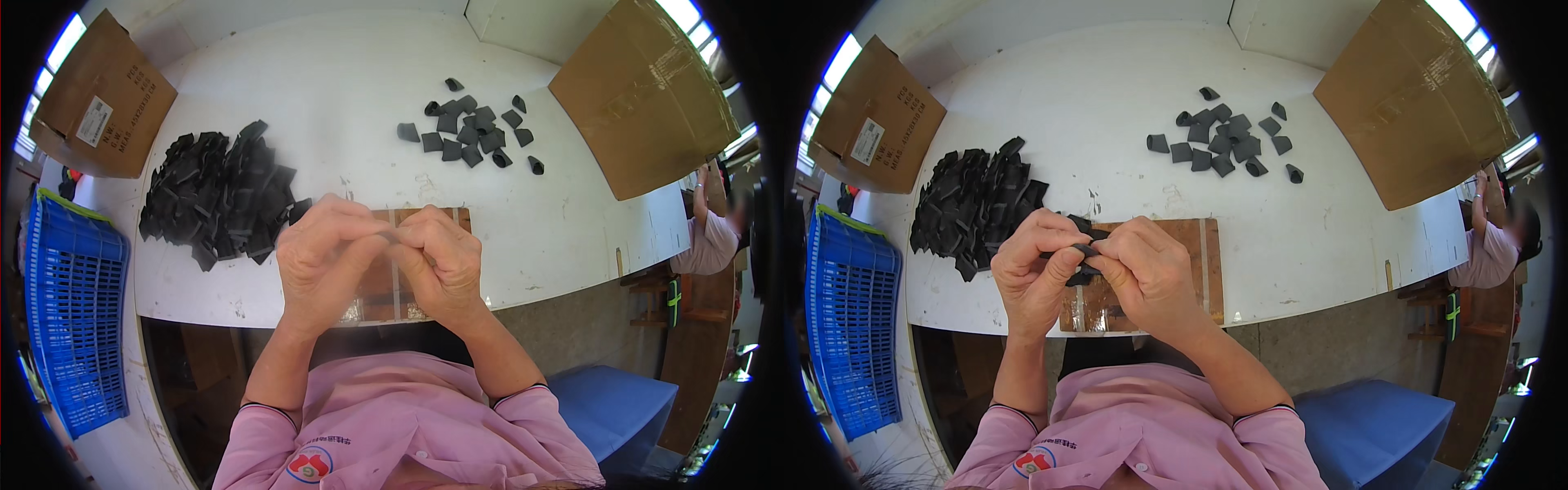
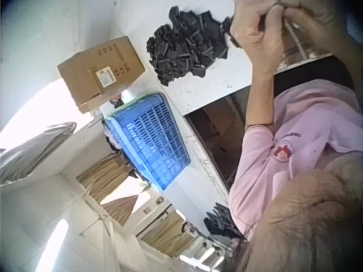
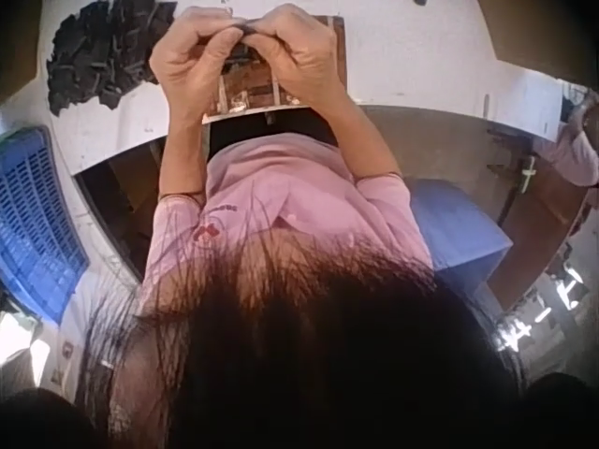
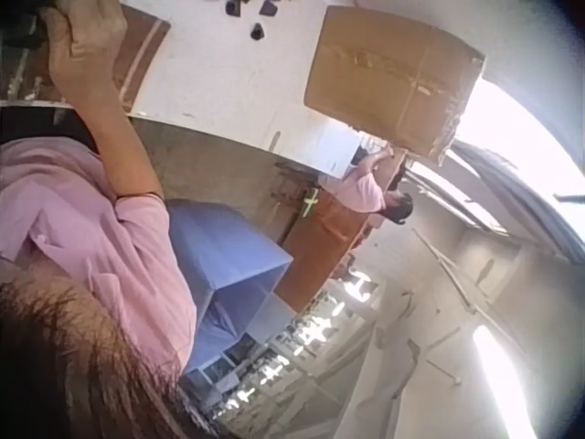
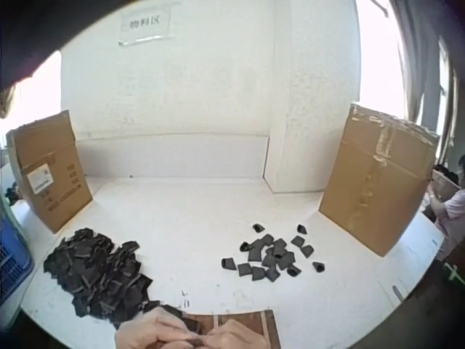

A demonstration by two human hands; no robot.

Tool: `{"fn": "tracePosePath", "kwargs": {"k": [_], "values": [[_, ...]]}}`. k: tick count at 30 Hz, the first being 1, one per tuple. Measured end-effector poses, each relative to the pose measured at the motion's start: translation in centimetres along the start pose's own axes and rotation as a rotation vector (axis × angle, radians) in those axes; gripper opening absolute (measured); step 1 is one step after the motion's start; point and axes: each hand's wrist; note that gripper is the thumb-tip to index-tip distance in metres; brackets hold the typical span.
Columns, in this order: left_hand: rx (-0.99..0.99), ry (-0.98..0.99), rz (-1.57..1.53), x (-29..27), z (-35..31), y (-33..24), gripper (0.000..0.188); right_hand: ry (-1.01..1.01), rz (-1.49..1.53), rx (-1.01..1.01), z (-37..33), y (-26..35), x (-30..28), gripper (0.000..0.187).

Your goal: The person is inspecting and sorting small black foam or rubber rectangular components at a workbench.

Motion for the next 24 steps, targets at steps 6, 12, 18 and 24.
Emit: {"fn": "tracePosePath", "kwargs": {"k": [6,12,18,24], "values": [[0.294,-0.154,0.280,0.7,-0.7,0.8,0.021,-0.020,-0.005,-0.086,0.1,-0.2,0.6,0.011],[0.210,-0.158,0.169,1.3,-0.9,2.1,0.019,-0.023,-0.134,-0.151,0.6,-0.7,0.6,0.011],[-0.144,-0.386,-0.223,2.3,-5.4,0.6,0.026,-0.388,0.546,0.267,-1.7,2.5,-0.9,0.008],[-0.325,-0.145,-0.100,4.6,-6.5,-0.1,0.025,-0.382,1.075,0.794,-5.3,0.5,-0.7,0.015]]}}
Point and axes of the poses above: each hand's wrist, its own z-axis towards the middle knuckle, its own x-axis out of the palm, y = z × x, and after that the axes turned 3 degrees about z, right-handed
